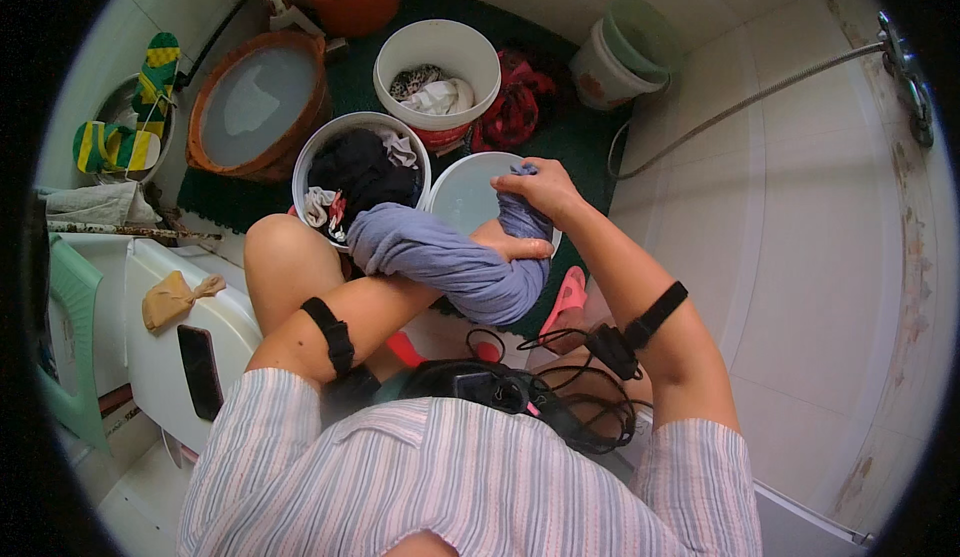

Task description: The person wrings out wet laundry by hand over a bucket, moves items between different buckets of water, and fills a bucket from a faucet.

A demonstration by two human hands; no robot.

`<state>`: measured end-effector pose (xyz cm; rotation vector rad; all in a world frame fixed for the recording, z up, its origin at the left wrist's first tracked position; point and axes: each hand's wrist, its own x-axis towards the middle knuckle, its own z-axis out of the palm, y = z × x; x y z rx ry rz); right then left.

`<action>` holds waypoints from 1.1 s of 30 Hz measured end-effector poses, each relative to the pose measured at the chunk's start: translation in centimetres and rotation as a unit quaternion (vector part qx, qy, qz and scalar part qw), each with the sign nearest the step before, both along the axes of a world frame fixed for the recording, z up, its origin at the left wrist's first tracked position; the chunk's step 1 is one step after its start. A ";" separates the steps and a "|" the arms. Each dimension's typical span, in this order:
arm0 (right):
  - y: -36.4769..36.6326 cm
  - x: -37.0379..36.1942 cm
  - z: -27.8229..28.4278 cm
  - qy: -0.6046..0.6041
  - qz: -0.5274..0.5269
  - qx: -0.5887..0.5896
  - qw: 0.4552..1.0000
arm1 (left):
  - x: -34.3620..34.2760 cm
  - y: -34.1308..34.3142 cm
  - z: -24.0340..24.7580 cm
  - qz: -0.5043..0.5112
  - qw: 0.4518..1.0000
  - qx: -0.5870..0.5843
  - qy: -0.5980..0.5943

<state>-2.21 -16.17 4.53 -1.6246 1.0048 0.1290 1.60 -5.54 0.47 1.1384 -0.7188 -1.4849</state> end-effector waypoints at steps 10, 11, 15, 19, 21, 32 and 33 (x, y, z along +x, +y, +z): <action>0.9 1.2 -3.2 0.148 0.102 -0.268 0.947 | -0.4 -0.2 -1.7 0.008 0.987 0.109 -0.115; 1.1 1.4 -3.1 0.149 0.102 -0.267 0.947 | -0.3 -0.3 -1.7 0.010 0.987 0.108 -0.117; 1.7 1.8 -3.4 0.182 0.097 -0.317 0.926 | -0.6 -0.9 -1.7 0.019 0.987 0.100 -0.126; 2.3 2.0 -3.7 0.223 0.112 -0.346 0.905 | -0.3 -0.9 -2.0 0.023 0.986 0.101 -0.130; 2.4 2.1 -3.6 0.235 0.127 -0.349 0.898 | -0.2 -0.7 -2.2 0.021 0.986 0.105 -0.128; 2.4 1.7 -6.0 0.178 0.023 -0.359 0.916 | 1.1 0.5 -3.2 0.042 0.993 0.096 -0.053; 1.8 1.2 -6.6 0.107 -0.032 -0.310 0.944 | 1.2 0.5 -3.3 0.046 0.995 0.088 -0.026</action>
